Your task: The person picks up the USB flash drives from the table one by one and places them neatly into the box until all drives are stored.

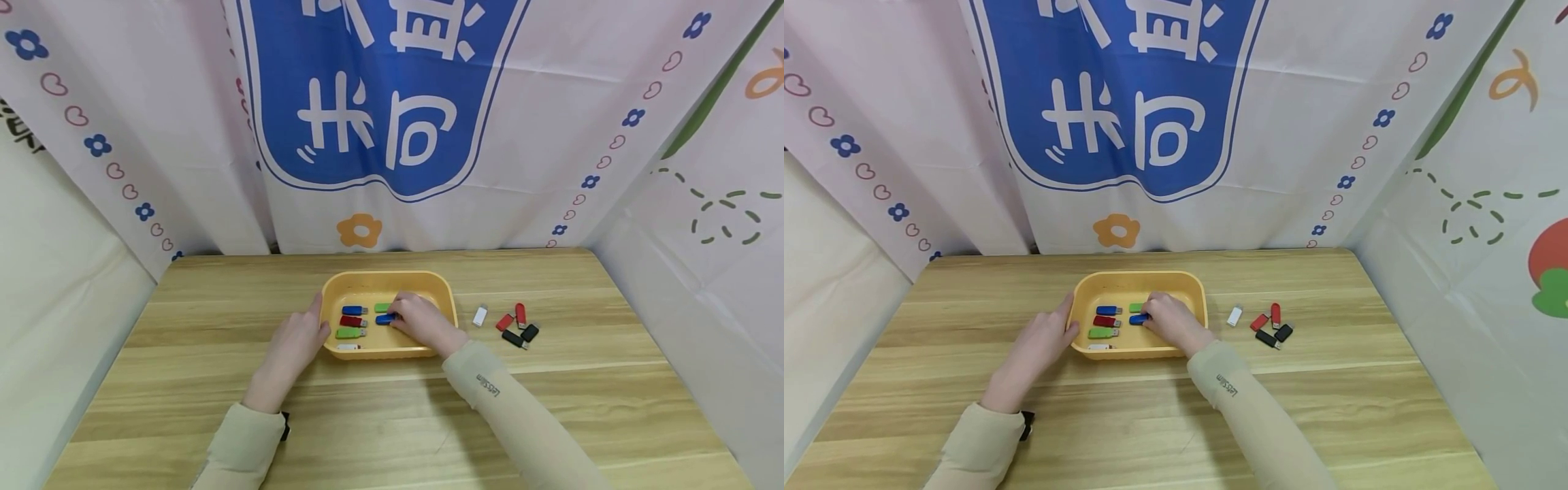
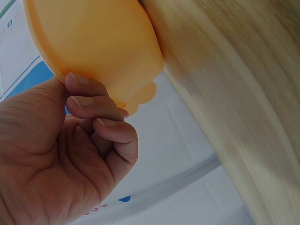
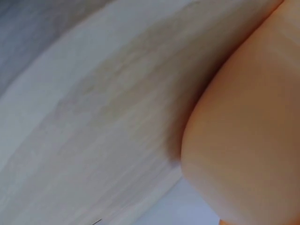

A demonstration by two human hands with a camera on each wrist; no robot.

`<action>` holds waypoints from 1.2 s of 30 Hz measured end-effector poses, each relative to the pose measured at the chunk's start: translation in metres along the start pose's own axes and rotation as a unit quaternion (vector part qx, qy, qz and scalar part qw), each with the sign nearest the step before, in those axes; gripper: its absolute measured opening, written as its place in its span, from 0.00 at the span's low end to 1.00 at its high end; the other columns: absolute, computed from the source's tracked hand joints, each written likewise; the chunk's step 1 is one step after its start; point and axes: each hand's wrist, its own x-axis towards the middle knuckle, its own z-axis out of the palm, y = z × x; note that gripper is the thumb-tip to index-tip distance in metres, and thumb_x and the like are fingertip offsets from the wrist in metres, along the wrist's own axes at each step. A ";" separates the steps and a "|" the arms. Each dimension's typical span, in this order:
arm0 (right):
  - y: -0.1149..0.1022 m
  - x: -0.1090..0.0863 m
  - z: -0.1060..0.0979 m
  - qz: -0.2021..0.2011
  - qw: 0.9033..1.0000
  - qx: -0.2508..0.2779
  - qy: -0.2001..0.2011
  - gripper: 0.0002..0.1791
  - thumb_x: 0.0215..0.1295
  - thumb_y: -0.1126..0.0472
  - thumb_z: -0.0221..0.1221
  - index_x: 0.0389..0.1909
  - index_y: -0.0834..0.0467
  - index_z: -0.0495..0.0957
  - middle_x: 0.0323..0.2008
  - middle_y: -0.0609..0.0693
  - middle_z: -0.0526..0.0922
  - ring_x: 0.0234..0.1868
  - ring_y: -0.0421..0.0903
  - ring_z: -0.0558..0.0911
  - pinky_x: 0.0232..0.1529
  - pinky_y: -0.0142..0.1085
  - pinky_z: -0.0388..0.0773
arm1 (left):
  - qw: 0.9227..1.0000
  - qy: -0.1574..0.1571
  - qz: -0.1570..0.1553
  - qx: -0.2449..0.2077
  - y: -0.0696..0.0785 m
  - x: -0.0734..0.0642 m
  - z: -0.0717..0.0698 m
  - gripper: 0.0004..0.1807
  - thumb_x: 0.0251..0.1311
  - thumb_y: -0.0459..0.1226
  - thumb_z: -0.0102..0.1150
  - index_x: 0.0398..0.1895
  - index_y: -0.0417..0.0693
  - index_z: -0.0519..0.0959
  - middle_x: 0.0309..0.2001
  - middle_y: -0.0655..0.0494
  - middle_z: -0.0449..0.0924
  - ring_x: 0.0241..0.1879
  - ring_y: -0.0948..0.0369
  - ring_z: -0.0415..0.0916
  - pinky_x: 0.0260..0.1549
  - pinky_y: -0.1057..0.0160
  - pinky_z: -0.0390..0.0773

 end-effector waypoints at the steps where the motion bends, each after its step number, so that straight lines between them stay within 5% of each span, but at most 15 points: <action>1: 0.000 0.000 0.000 0.001 1.000 0.000 0.000 0.11 0.66 0.60 0.64 0.46 0.60 0.86 0.46 0.53 0.84 0.47 0.48 0.84 0.53 0.41 0.81 | 1.000 0.000 0.000 0.001 0.000 0.000 0.000 0.34 0.66 0.34 0.56 0.72 0.30 0.60 0.14 0.55 0.66 0.12 0.62 0.62 0.12 0.67 0.60; 36: 0.001 0.000 0.000 -0.002 1.000 0.003 0.001 0.10 0.65 0.61 0.65 0.45 0.61 0.85 0.44 0.53 0.84 0.46 0.48 0.84 0.52 0.40 0.81 | 1.000 -0.006 -0.006 -0.001 0.001 -0.001 0.000 0.34 0.67 0.35 0.55 0.73 0.30 0.59 0.13 0.55 0.66 0.11 0.62 0.61 0.12 0.67 0.59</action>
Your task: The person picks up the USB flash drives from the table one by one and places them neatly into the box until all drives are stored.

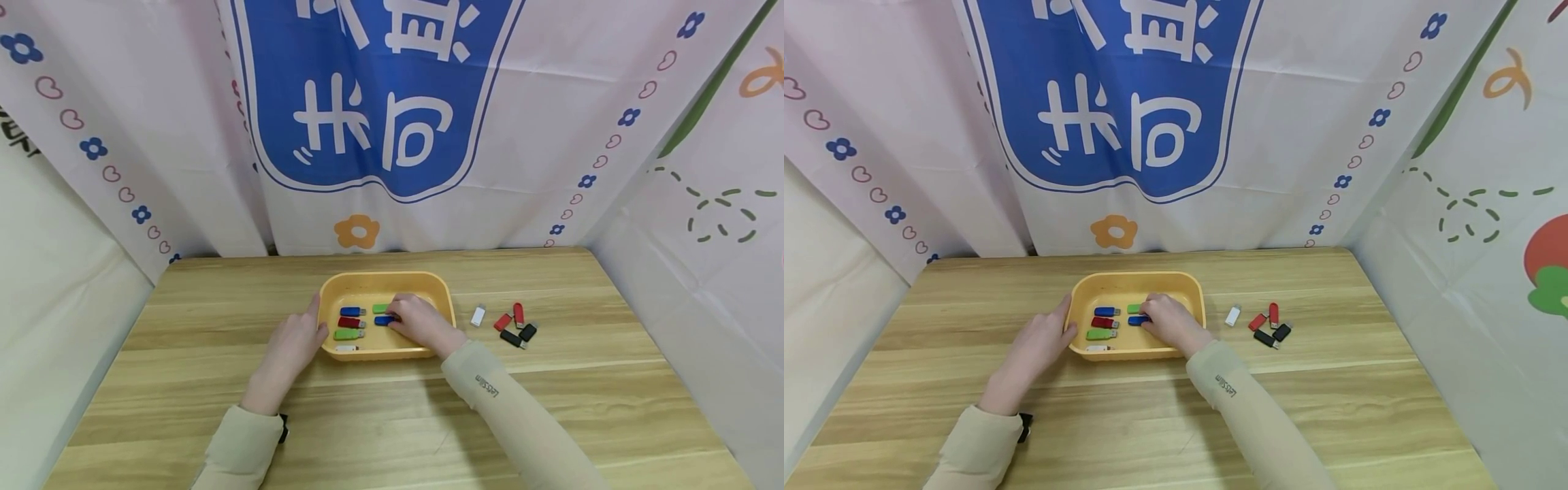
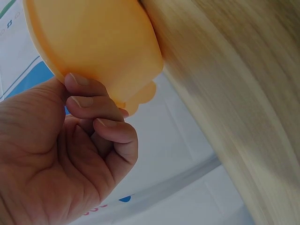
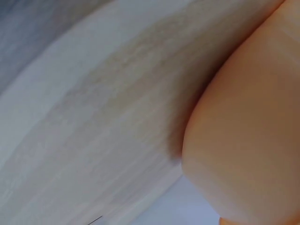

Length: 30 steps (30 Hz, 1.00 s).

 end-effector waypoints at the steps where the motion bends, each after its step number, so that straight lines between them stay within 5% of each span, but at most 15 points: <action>1: 0.000 0.000 0.000 0.000 1.000 0.003 0.003 0.10 0.65 0.61 0.65 0.45 0.61 0.85 0.44 0.53 0.84 0.46 0.48 0.84 0.52 0.40 0.81 | 1.000 0.000 0.001 0.000 0.000 0.000 0.000 0.34 0.67 0.35 0.55 0.73 0.30 0.59 0.13 0.55 0.66 0.11 0.62 0.61 0.12 0.67 0.59; 11: -0.003 -0.004 -0.008 -0.029 0.998 0.014 0.054 0.08 0.66 0.61 0.64 0.43 0.58 0.86 0.43 0.50 0.86 0.45 0.45 0.84 0.49 0.38 0.83 | 1.000 0.010 0.007 0.000 0.000 -0.001 0.000 0.33 0.66 0.34 0.56 0.72 0.30 0.60 0.13 0.55 0.65 0.12 0.62 0.61 0.12 0.67 0.59; 22: -0.010 -0.012 -0.030 -0.028 0.996 0.061 0.066 0.10 0.65 0.64 0.64 0.45 0.62 0.85 0.44 0.53 0.85 0.46 0.48 0.84 0.50 0.39 0.83 | 1.000 0.005 0.006 -0.003 0.001 -0.001 -0.001 0.33 0.67 0.34 0.55 0.72 0.30 0.60 0.14 0.54 0.66 0.12 0.62 0.62 0.12 0.67 0.60; 30: 0.000 -0.018 -0.042 -0.061 0.991 0.009 0.119 0.08 0.64 0.63 0.66 0.41 0.62 0.85 0.40 0.53 0.86 0.42 0.47 0.85 0.46 0.38 0.83 | 1.000 0.005 0.003 -0.001 0.001 -0.001 -0.001 0.34 0.67 0.34 0.55 0.73 0.30 0.59 0.14 0.54 0.66 0.12 0.61 0.62 0.13 0.66 0.60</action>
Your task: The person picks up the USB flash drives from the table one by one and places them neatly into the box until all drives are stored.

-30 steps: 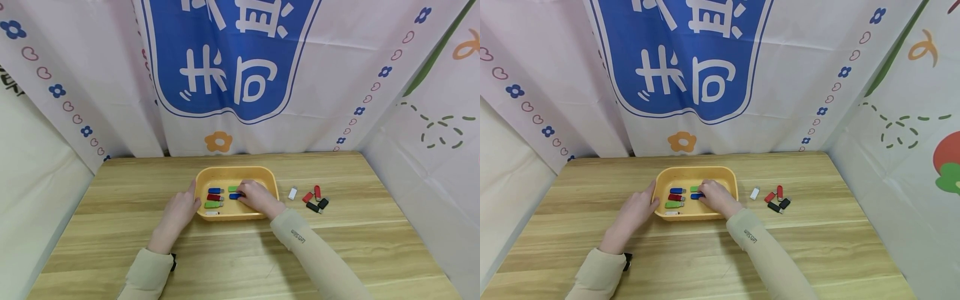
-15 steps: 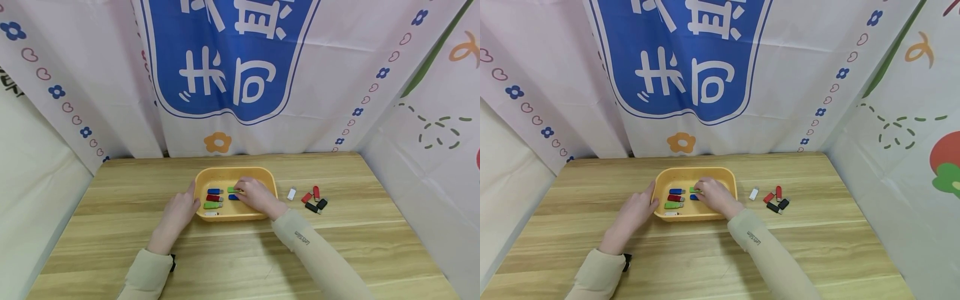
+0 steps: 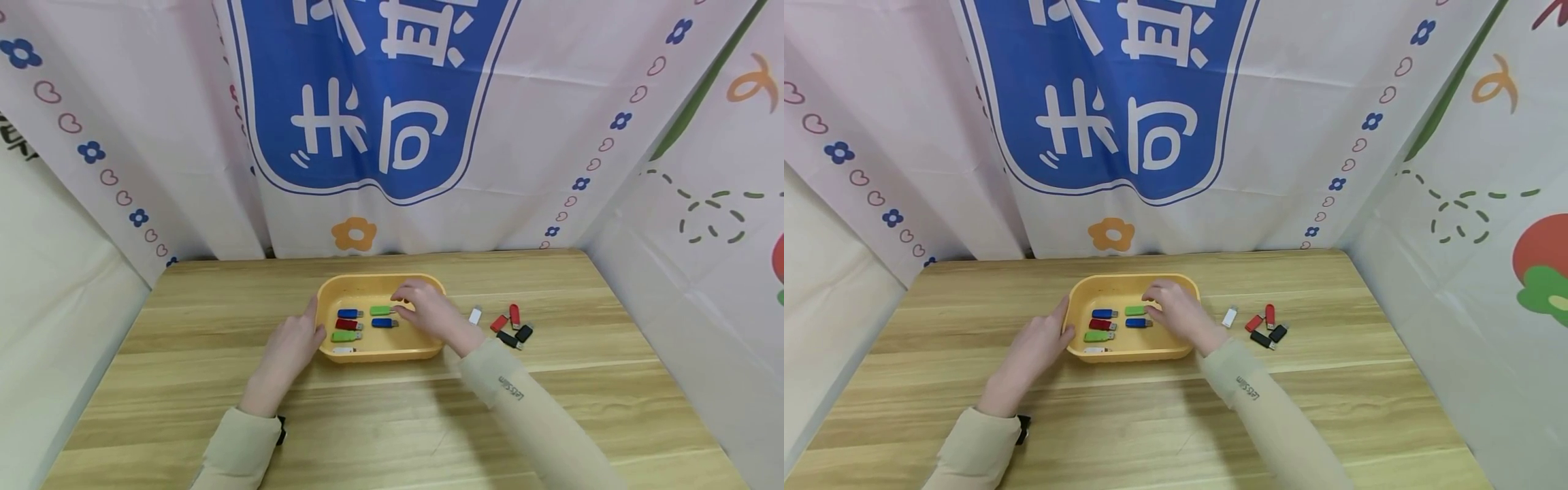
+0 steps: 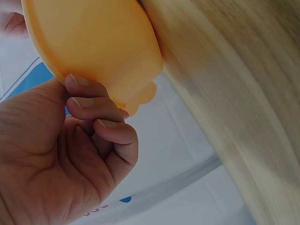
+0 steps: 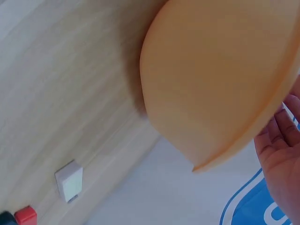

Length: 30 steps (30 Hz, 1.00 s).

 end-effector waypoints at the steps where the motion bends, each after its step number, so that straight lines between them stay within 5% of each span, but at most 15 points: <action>1: 0.002 -0.001 -0.002 0.000 1.000 -0.001 0.002 0.08 0.64 0.63 0.66 0.41 0.62 0.85 0.40 0.53 0.86 0.42 0.47 0.85 0.46 0.38 0.83 | 1.000 -0.001 -0.001 0.000 0.000 0.000 0.000 0.34 0.67 0.34 0.55 0.73 0.29 0.59 0.14 0.54 0.66 0.12 0.61 0.62 0.13 0.66 0.60; 21: 0.034 -0.027 -0.039 0.076 0.996 0.026 0.030 0.08 0.64 0.64 0.65 0.42 0.62 0.85 0.41 0.54 0.85 0.42 0.49 0.83 0.44 0.43 0.83 | 1.000 -0.005 -0.003 0.004 -0.001 0.000 0.000 0.34 0.67 0.35 0.55 0.73 0.29 0.59 0.13 0.54 0.65 0.12 0.62 0.61 0.12 0.66 0.60; 30: 0.059 -0.049 -0.051 0.080 0.996 0.040 0.026 0.10 0.64 0.66 0.64 0.44 0.65 0.84 0.43 0.57 0.85 0.43 0.53 0.82 0.44 0.50 0.83 | 1.000 0.002 0.004 0.005 -0.001 0.000 0.000 0.34 0.67 0.35 0.55 0.73 0.29 0.60 0.13 0.54 0.65 0.12 0.61 0.62 0.12 0.65 0.60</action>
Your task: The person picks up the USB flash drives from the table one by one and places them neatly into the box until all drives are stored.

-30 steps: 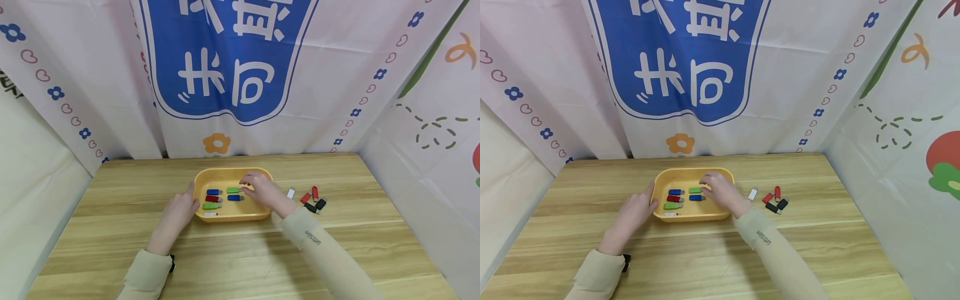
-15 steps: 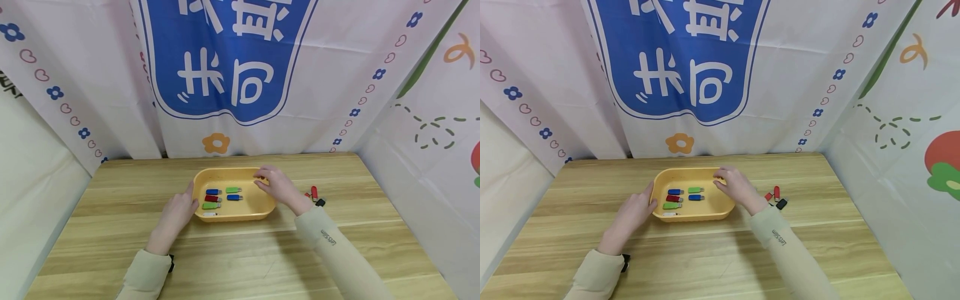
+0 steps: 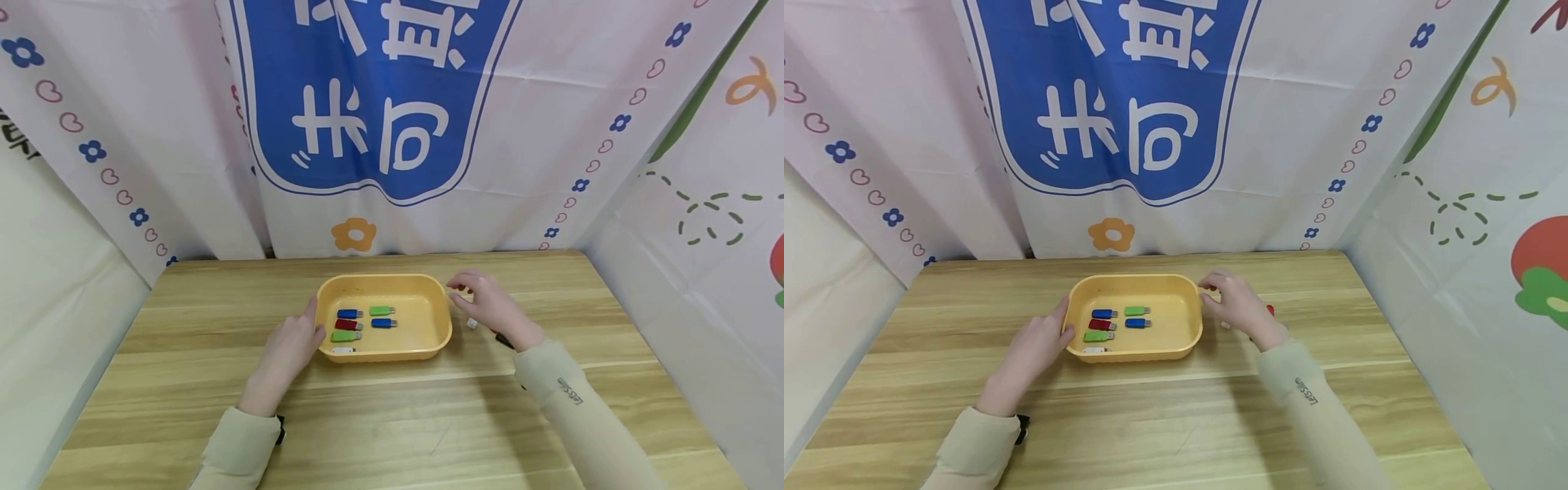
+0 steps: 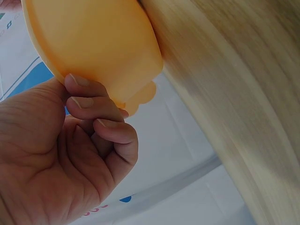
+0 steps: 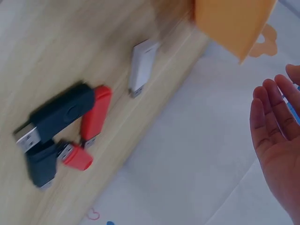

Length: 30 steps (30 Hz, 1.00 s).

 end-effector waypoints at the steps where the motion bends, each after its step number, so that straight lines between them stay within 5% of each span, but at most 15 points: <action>1: 0.004 -0.002 -0.001 0.000 1.000 -0.003 -0.005 0.10 0.64 0.66 0.63 0.45 0.65 0.84 0.44 0.57 0.85 0.44 0.53 0.82 0.45 0.50 0.83 | 1.000 0.001 0.001 0.000 0.000 0.000 0.000 0.34 0.67 0.35 0.55 0.72 0.29 0.60 0.13 0.54 0.65 0.12 0.61 0.62 0.12 0.65 0.60; 12: 0.036 -0.020 -0.001 0.018 0.999 -0.017 -0.037 0.15 0.59 0.70 0.63 0.48 0.65 0.83 0.47 0.58 0.84 0.46 0.56 0.82 0.47 0.50 0.81 | 1.000 0.002 0.002 0.001 -0.002 0.000 0.001 0.34 0.67 0.35 0.55 0.73 0.29 0.59 0.14 0.54 0.65 0.12 0.62 0.61 0.12 0.66 0.60; 22: 0.051 -0.030 -0.001 0.067 0.992 -0.026 -0.104 0.16 0.60 0.69 0.65 0.50 0.65 0.82 0.51 0.60 0.83 0.52 0.58 0.82 0.55 0.54 0.79 | 1.000 0.019 0.015 0.004 0.000 -0.001 0.002 0.32 0.65 0.34 0.56 0.71 0.29 0.62 0.13 0.55 0.65 0.11 0.62 0.61 0.11 0.66 0.58; 30: 0.061 -0.035 0.008 0.060 0.991 -0.046 -0.107 0.14 0.58 0.70 0.66 0.46 0.65 0.83 0.50 0.61 0.84 0.55 0.60 0.81 0.58 0.56 0.77 | 1.000 0.018 0.011 0.006 0.000 -0.001 0.002 0.32 0.65 0.34 0.56 0.71 0.29 0.63 0.13 0.55 0.65 0.11 0.62 0.61 0.11 0.67 0.59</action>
